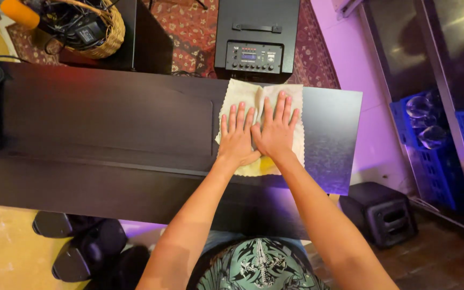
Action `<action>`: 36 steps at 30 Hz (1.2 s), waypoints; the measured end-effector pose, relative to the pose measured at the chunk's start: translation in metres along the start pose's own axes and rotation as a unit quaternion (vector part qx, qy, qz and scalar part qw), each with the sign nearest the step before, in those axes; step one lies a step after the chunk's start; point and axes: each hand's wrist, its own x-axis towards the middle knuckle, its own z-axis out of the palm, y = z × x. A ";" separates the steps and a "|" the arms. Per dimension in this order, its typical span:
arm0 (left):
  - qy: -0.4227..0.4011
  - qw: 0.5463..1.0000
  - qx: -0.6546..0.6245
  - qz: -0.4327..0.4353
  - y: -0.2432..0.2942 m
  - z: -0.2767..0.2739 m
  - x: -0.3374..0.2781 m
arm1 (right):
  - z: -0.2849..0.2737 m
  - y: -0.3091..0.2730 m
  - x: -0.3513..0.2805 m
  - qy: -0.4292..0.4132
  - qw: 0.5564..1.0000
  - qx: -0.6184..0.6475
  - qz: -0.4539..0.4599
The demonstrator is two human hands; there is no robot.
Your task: Cleaning a professional audio mixer and the surrounding desk area with a cloth.
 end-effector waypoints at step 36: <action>-0.063 0.917 -0.348 0.186 0.067 0.034 0.002 | -0.039 0.095 -0.056 0.114 0.990 0.082 -0.004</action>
